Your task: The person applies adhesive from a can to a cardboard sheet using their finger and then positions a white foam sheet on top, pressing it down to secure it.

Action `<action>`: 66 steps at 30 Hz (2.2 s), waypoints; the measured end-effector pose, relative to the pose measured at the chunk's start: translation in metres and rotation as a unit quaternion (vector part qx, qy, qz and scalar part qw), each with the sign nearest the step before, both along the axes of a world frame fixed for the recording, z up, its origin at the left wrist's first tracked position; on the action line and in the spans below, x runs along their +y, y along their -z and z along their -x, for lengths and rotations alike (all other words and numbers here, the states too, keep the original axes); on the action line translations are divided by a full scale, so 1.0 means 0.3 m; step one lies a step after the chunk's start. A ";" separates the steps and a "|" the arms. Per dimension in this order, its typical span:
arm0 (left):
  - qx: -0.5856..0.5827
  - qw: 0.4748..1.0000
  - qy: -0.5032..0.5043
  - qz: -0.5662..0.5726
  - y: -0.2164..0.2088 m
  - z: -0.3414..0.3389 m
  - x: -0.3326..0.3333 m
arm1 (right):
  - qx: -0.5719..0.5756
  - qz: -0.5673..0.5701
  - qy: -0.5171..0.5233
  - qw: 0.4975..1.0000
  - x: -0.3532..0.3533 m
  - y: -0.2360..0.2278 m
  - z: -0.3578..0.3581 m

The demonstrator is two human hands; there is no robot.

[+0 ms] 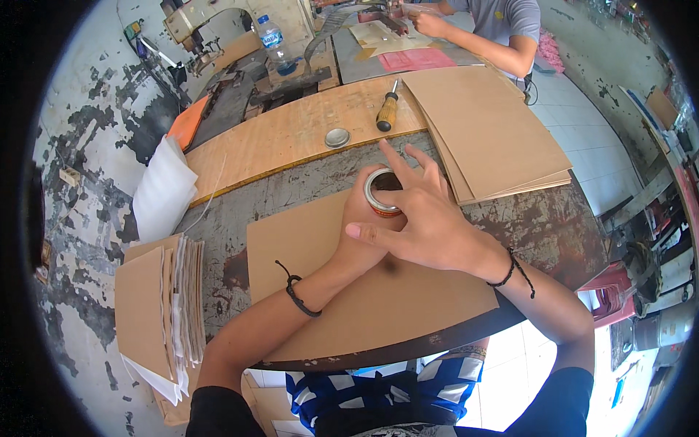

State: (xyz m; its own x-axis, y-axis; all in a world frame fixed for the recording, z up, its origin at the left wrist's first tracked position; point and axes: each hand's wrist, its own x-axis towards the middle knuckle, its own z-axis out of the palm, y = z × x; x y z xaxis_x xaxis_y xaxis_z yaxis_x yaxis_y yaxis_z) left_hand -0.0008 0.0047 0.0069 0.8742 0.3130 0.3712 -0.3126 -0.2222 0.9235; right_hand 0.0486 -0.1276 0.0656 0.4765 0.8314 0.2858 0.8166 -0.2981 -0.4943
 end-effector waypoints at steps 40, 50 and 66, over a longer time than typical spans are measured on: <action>0.000 0.998 0.053 0.045 0.001 -0.004 0.002 | -0.019 0.069 -0.054 0.996 -0.061 -0.060 -0.033; 0.007 0.999 0.041 0.020 -0.022 0.004 0.001 | -0.007 0.049 -0.051 0.997 -0.071 -0.065 -0.033; 0.062 0.998 0.028 0.014 -0.036 0.001 0.009 | 0.300 -0.297 -0.084 0.902 -0.100 -0.194 -0.067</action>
